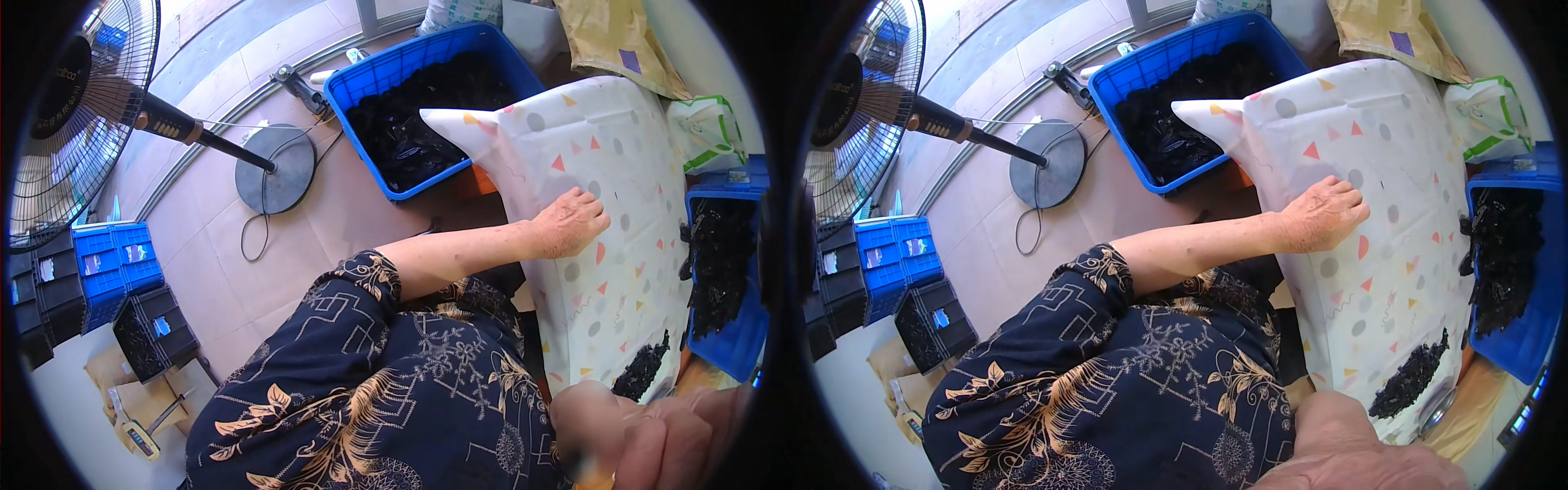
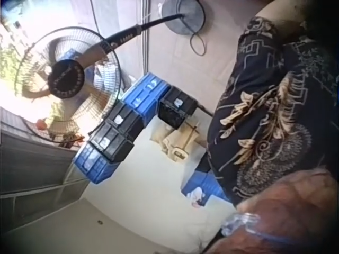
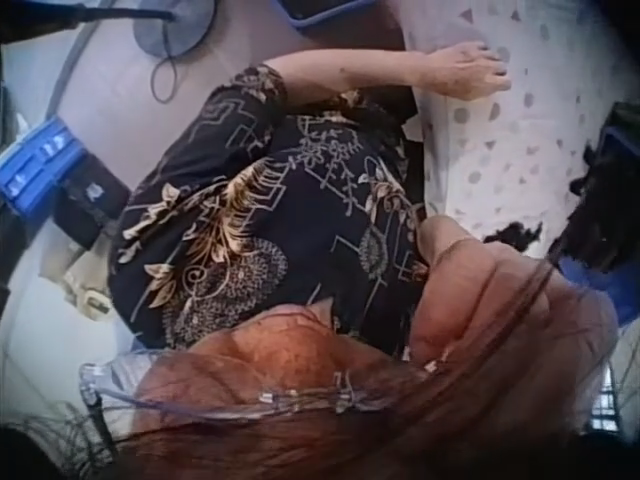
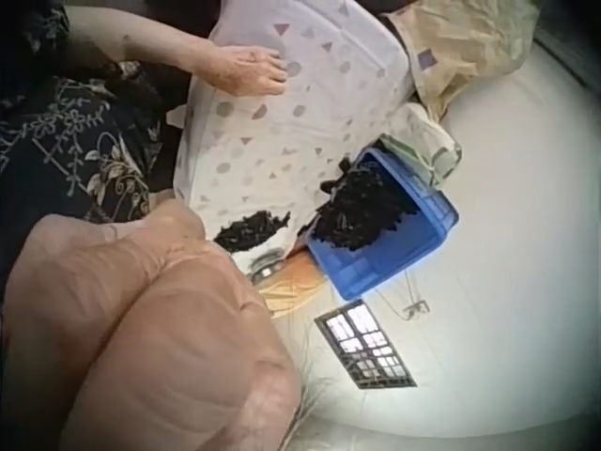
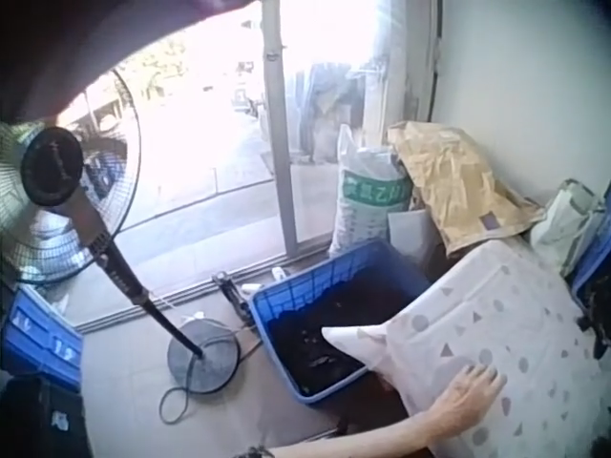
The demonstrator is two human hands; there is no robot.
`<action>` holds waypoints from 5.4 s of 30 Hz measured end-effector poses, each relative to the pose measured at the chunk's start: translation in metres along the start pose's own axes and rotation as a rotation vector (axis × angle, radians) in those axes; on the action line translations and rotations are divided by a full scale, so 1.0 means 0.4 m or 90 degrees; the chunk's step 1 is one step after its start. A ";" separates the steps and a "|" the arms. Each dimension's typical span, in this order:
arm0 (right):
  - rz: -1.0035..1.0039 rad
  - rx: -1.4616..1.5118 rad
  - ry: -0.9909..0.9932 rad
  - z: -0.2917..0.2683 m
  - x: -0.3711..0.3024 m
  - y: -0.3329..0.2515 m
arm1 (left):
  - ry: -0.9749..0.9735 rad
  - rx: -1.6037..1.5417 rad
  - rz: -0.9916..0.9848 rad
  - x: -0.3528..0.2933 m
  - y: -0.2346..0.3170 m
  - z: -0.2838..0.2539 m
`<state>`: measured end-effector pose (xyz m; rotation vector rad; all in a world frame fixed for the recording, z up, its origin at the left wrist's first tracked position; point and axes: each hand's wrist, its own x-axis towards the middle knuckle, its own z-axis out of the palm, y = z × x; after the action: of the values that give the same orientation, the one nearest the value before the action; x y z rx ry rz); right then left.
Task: Manually assembling small black plastic components and sorting them into containers at a workstation.
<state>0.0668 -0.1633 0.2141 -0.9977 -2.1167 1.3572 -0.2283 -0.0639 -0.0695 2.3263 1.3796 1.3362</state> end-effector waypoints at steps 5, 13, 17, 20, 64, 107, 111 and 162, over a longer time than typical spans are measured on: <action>-0.089 0.037 0.053 0.241 0.233 -0.036 | -0.008 -0.017 0.002 -0.003 -0.006 0.016; -0.210 0.111 0.126 0.445 0.516 -0.014 | -0.025 0.001 0.017 -0.001 0.002 -0.006; -0.268 0.148 0.144 0.453 0.658 0.044 | 0.001 -0.039 0.017 -0.009 -0.003 -0.016; -0.303 0.195 0.154 0.375 0.769 0.164 | 0.012 -0.197 -0.012 -0.031 -0.021 -0.032; -0.173 -0.533 -0.160 0.253 1.122 0.535 | 0.050 0.221 -1.284 -0.497 -1.020 0.099; -0.193 -0.483 -0.093 0.268 1.126 0.519 | -0.341 0.187 -1.160 -0.572 -0.774 0.072; -0.205 -0.491 -0.071 0.265 1.118 0.512 | -0.328 0.159 -1.112 -0.511 -0.679 0.087; 0.297 -0.678 0.801 0.255 -0.210 0.542 | 0.035 -0.448 -0.207 0.150 -0.064 -0.045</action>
<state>0.1246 -0.2312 -0.0235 -2.0386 -1.4266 -0.5144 -0.2465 -0.0091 -0.0342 1.5482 1.0072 1.4722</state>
